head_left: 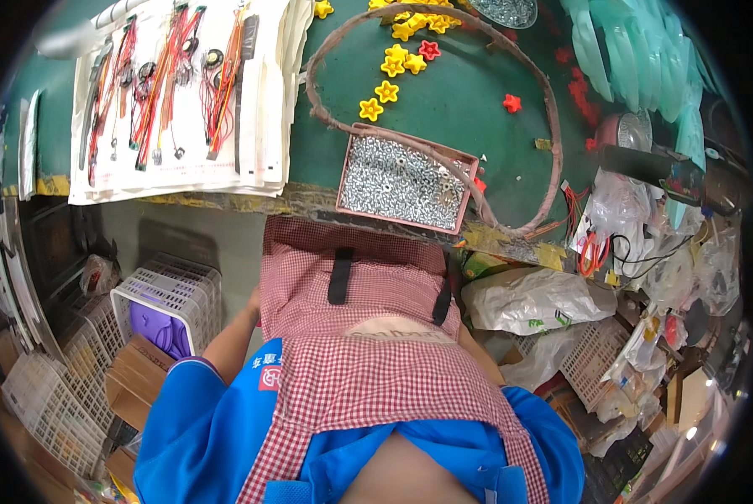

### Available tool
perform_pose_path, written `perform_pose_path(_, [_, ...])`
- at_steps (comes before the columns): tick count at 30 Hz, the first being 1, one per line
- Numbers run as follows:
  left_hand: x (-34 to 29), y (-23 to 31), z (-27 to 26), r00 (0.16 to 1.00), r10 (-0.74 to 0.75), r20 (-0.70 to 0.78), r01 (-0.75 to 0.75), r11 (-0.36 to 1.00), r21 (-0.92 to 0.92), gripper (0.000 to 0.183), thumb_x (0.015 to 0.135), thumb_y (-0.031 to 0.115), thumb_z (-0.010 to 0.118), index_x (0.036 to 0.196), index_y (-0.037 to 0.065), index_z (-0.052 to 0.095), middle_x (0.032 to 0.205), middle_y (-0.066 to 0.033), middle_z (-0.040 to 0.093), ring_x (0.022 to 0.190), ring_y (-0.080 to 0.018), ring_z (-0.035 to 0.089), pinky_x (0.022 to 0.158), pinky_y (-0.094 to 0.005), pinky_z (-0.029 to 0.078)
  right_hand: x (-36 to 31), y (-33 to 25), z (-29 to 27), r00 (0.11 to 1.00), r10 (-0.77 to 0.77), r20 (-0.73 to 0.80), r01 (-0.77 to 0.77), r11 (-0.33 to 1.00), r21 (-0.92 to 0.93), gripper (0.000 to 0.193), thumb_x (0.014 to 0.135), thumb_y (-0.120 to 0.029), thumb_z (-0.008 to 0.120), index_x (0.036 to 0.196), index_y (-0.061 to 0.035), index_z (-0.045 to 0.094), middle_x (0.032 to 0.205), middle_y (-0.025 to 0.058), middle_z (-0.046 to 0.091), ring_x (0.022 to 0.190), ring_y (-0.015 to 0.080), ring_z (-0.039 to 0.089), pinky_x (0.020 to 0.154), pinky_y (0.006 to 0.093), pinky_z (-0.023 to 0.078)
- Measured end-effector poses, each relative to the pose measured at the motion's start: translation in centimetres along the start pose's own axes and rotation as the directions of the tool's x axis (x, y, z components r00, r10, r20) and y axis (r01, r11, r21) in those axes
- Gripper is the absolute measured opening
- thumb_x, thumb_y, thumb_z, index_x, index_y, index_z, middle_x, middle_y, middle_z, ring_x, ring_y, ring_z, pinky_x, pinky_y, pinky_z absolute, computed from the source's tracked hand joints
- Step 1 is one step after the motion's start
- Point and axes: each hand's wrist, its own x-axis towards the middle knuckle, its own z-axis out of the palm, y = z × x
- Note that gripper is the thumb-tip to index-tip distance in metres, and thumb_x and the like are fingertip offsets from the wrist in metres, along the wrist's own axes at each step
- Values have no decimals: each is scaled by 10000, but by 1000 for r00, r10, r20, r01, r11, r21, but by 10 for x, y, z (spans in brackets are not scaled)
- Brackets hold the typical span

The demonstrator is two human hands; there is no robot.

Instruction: The person assembles a light-blue plastic toy component by inserting small star-shaped pieces and wiring, then uses a power drill to fasten screws into the component. The person handles multiple similar components, placing them in a stack after assembly.

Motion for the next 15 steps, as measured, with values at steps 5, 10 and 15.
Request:
perform_pose_path(5, [9,25,-5,1000,26,-2,-26,997,67,388,861,218,585,1172,-12,606,1185,-194,632,1046,-313,612,892,-370,470,-2,-14,-7,999,-32,-7,32,999,41,260,917,-172,526,1068,17,621,971,147,676,794,233,646,713,346,522])
perform_pose_path(10, [29,60,-13,999,13,40,-18,994,109,391,860,224,580,1172,-9,605,1183,-201,630,1046,-321,611,892,-374,470,4,-30,-31,999,-31,28,29,997,68,243,912,-164,525,1038,20,623,935,156,673,767,250,637,705,352,516])
perform_pose_path(15, [6,91,-39,995,-75,70,64,987,147,393,860,230,574,1173,-7,605,1182,-207,627,1046,-329,610,892,-379,470,8,-54,-65,994,-11,108,2,997,77,228,907,-155,523,1008,22,625,899,164,669,739,267,628,697,357,509])
